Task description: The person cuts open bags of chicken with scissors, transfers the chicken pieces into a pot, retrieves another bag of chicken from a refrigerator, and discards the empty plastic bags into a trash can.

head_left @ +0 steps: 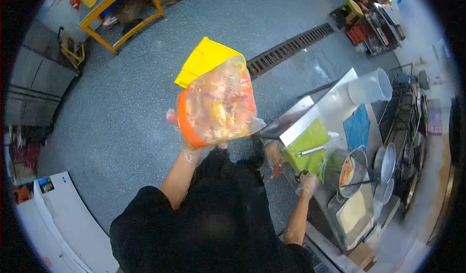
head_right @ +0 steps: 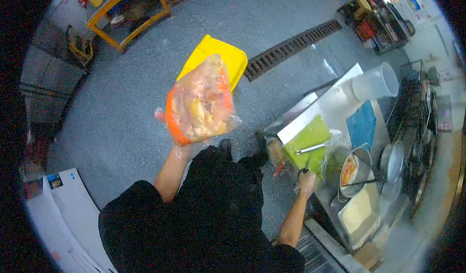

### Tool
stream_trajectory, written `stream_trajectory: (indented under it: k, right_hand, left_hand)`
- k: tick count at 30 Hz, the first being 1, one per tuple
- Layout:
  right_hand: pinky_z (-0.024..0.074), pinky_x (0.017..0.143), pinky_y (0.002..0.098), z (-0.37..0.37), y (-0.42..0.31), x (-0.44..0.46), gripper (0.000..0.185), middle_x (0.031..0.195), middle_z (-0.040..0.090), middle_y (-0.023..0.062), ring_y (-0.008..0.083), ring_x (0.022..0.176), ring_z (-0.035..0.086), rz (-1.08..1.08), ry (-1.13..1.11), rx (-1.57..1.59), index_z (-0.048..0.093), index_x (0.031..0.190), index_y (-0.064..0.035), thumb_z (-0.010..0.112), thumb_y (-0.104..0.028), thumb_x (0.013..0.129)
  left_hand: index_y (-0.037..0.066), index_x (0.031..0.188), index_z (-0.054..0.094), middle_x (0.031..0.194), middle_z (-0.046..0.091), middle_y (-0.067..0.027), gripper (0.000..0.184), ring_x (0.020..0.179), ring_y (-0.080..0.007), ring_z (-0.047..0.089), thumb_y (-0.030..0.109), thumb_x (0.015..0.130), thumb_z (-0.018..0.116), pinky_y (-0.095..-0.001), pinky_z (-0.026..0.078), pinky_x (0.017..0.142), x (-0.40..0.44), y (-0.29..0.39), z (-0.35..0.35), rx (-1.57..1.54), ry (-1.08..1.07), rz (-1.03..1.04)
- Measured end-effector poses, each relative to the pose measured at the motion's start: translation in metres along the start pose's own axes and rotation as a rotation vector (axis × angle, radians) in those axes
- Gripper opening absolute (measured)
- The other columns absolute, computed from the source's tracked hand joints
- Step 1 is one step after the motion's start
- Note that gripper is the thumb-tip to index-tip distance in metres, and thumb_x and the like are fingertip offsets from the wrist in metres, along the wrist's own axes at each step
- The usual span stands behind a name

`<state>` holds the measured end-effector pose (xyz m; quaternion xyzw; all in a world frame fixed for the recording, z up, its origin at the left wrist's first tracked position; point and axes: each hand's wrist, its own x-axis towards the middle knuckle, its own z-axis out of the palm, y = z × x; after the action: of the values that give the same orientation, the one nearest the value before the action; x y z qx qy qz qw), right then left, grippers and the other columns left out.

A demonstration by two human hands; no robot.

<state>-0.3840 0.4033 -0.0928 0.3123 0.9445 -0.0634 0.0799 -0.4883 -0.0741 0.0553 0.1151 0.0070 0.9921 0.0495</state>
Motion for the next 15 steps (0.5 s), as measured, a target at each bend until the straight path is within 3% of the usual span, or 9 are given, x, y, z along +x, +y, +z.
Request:
stream_trajectory:
  k: [4,6,8,10,12,15]
  right_hand:
    - [0.0514,0.063,0.0418,-0.054,0.004,-0.003,0.028,0.068,0.064,0.0208,0.0308,0.065,0.066,0.005,-0.165,0.097,0.068,0.075,0.0016,0.071,-0.027,0.074]
    - [0.0484,0.060,0.0381,-0.095,0.013,0.001,0.026,0.064,0.061,0.0157,0.0228,0.057,0.057,-0.177,-0.183,0.181,0.067,0.080,0.0015,0.074,-0.023,0.074]
    - [0.0467,0.058,0.0367,-0.160,-0.002,-0.015,0.020,0.068,0.062,0.0146,0.0202,0.059,0.058,-0.344,0.041,0.132,0.062,0.078,0.0019,0.074,-0.013,0.072]
    - [0.0458,0.058,0.0340,-0.221,-0.021,-0.024,0.023,0.064,0.057,0.0108,0.0160,0.059,0.053,-0.419,0.098,0.123,0.059,0.079,0.0020,0.074,-0.016,0.074]
    - [0.0454,0.058,0.0331,-0.262,-0.045,-0.035,0.020,0.064,0.057,0.0095,0.0150,0.059,0.054,-0.464,0.054,0.341,0.060,0.082,0.0004,0.074,-0.011,0.074]
    - [0.0463,0.059,0.0336,-0.325,-0.103,-0.064,0.021,0.066,0.058,0.0099,0.0205,0.060,0.058,-0.644,0.002,0.198,0.060,0.085,-0.0014,0.075,-0.003,0.071]
  left_hand:
    - [0.016,0.148,0.025,0.151,0.030,-0.0141,0.113,0.133,-0.0367,0.039,0.080,0.063,0.064,-0.0581,0.046,0.099,-0.006,-0.003,0.006,0.159,0.211,0.076]
    - [0.016,0.148,0.026,0.150,0.031,-0.0139,0.111,0.133,-0.0355,0.040,0.080,0.065,0.062,-0.0559,0.045,0.100,-0.008,0.003,0.002,0.228,0.220,0.044]
    - [0.015,0.147,0.028,0.148,0.036,-0.0138,0.107,0.132,-0.0345,0.041,0.078,0.068,0.062,-0.0545,0.044,0.102,-0.012,0.013,-0.006,0.226,0.174,-0.035]
    - [0.014,0.146,0.031,0.148,0.038,-0.0118,0.103,0.131,-0.0330,0.042,0.073,0.070,0.066,-0.0532,0.043,0.103,-0.018,0.023,-0.026,0.261,0.304,-0.030]
    - [0.013,0.145,0.035,0.147,0.040,-0.0108,0.099,0.130,-0.0324,0.043,0.069,0.071,0.068,-0.0526,0.043,0.104,-0.020,0.022,-0.029,0.285,0.359,-0.054]
    - [0.012,0.143,0.038,0.143,0.045,-0.0108,0.093,0.129,-0.0326,0.045,0.062,0.072,0.072,-0.0523,0.043,0.104,-0.015,0.012,-0.014,0.227,0.301,-0.148]
